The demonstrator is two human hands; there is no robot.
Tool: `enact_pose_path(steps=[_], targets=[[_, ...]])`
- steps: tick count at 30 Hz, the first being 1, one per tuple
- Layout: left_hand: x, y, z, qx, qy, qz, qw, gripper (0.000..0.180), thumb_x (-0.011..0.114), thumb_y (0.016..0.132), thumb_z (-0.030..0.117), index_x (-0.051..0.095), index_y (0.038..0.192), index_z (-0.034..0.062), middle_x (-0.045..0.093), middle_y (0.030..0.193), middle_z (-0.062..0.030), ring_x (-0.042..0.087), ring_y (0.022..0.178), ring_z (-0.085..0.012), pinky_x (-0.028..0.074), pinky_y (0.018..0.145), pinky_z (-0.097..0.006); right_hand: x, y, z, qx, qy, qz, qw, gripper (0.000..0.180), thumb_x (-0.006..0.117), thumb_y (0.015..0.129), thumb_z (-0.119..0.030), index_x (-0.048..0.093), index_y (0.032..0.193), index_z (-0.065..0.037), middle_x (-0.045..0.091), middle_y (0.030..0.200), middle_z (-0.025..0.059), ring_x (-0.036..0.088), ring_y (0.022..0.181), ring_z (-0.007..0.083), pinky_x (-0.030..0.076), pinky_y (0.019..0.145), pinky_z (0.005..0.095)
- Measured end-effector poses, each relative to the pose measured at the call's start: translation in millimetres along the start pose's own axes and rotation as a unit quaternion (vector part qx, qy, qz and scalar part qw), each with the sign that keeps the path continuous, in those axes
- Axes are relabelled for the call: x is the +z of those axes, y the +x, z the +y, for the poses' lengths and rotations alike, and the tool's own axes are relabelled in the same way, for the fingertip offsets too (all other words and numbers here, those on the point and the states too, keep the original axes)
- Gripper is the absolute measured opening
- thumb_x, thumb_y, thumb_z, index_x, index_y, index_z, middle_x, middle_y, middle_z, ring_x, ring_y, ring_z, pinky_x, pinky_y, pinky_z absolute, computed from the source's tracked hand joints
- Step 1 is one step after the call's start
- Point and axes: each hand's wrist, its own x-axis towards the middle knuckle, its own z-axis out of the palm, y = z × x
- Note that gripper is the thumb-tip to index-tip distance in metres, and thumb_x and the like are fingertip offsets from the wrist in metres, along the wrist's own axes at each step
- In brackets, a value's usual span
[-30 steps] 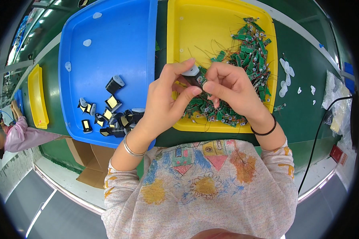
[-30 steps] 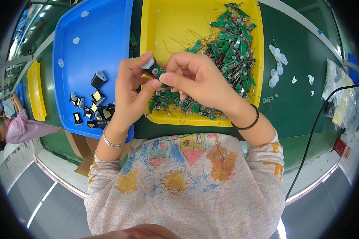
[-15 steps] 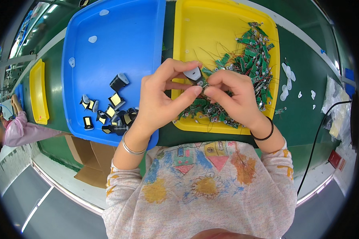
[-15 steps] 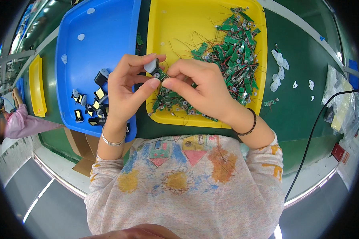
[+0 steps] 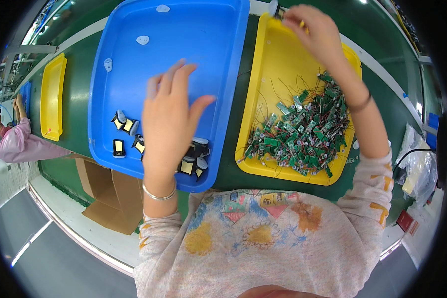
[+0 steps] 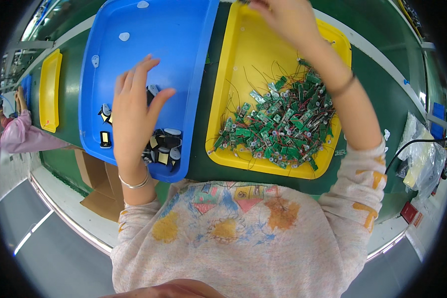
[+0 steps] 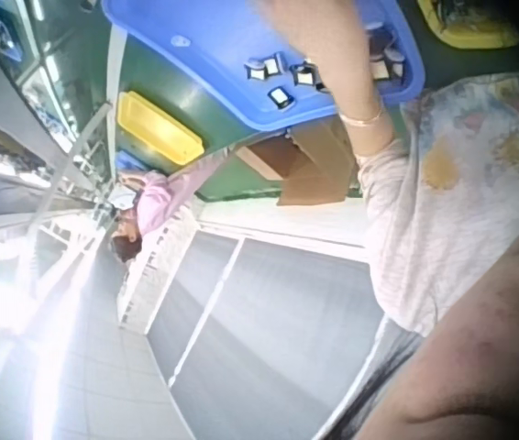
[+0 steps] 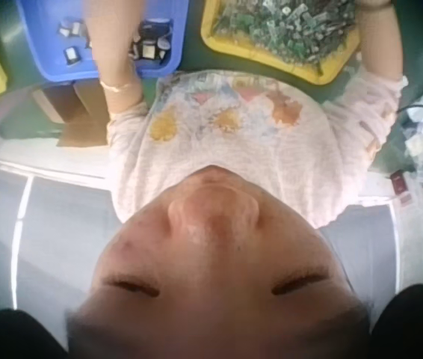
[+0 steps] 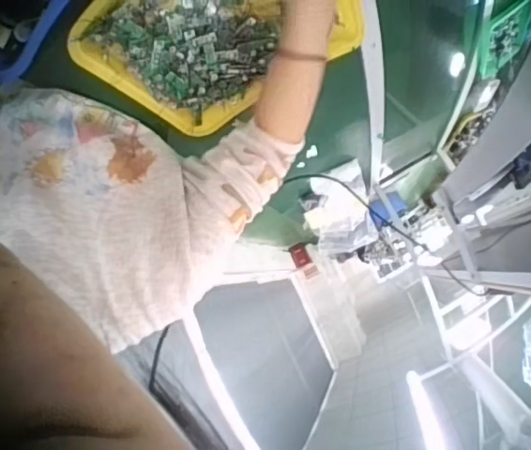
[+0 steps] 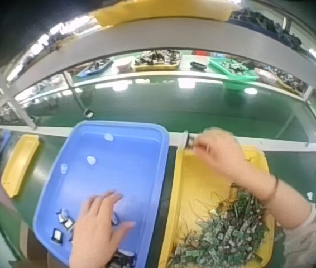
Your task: The person inserts small green circuit boards into black plastic housings by hand. They pick up a housing from a blue tray and a circuit board from a yellow tray, fit the board into the housing, and place the assembled unit back into the blue tray. This repetitive assembly process continues throughout the clip.
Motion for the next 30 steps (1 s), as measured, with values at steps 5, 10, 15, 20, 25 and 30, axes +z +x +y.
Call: enact_pose_path(steps=[5,10,15,20,25,30], targets=[[11.5,-19.2,-29.8,-0.038,0.159,-0.103,0.981,0.039,0.067,0.068,0.014,0.053,0.104,0.0049,0.057,0.095,-0.0111,0.055,0.081,-0.0266,0.045,0.068,-0.038,26.8,56.4,80.3,0.076,-0.105,-0.012,0.991,0.015,0.062,0.069,-0.016,0.063,0.077,-0.003,0.060,0.077,0.0119,0.056,0.081,0.0282,0.044,0.072,0.0376],[9.2,-14.4,-29.2,-0.089,0.086,-0.069,0.990,0.031,0.063,0.070,0.005,0.053,0.100,0.0042,0.058,0.087,-0.0115,0.058,0.069,-0.0236,0.047,0.058,-0.033,22.6,50.1,67.7,0.115,-0.018,0.001,0.993,0.019,0.063,0.071,-0.019,0.062,0.082,-0.004,0.061,0.084,0.0141,0.055,0.087,0.0277,0.043,0.075,0.0351],[3.4,3.4,6.4,-0.040,-0.185,-0.007,0.982,0.027,0.059,0.071,0.004,0.050,0.096,0.0019,0.055,0.077,-0.0126,0.059,0.065,-0.0259,0.049,0.057,-0.034,-8.0,-10.2,9.7,-0.119,0.005,0.010,0.993,0.015,0.061,0.075,-0.016,0.057,0.082,-0.004,0.056,0.081,0.0073,0.053,0.082,0.0236,0.042,0.074,0.0317],[7.4,7.9,37.9,-0.036,-0.362,-0.073,0.929,0.019,0.057,0.077,0.003,0.049,0.094,0.0001,0.055,0.077,-0.0040,0.054,0.070,-0.0103,0.043,0.051,-0.020,-40.3,-76.3,-46.9,-0.059,0.011,-0.177,0.982,0.018,0.069,0.065,-0.017,0.058,0.072,-0.005,0.053,0.075,0.0075,0.051,0.081,0.0253,0.042,0.072,0.0358],[11.3,4.8,43.3,-0.068,-0.462,-0.076,0.881,0.020,0.053,0.086,0.018,0.044,0.087,0.0000,0.045,0.064,-0.0081,0.043,0.058,-0.0131,0.036,0.052,-0.024,-49.9,-105.7,-39.0,0.032,-0.078,-0.158,0.984,0.020,0.071,0.063,-0.020,0.057,0.069,-0.006,0.052,0.075,0.0063,0.050,0.083,0.0245,0.040,0.071,0.0356],[25.6,-2.3,42.3,-0.094,-0.547,-0.116,0.824,0.018,0.046,0.087,0.018,0.047,0.093,0.0013,0.051,0.078,-0.0048,0.047,0.069,-0.0098,0.039,0.058,-0.021,-28.2,-128.1,-44.6,0.061,-0.059,-0.133,0.988,0.017,0.070,0.063,-0.017,0.057,0.070,-0.009,0.052,0.076,0.0051,0.049,0.084,0.0229,0.039,0.070,0.0356]])
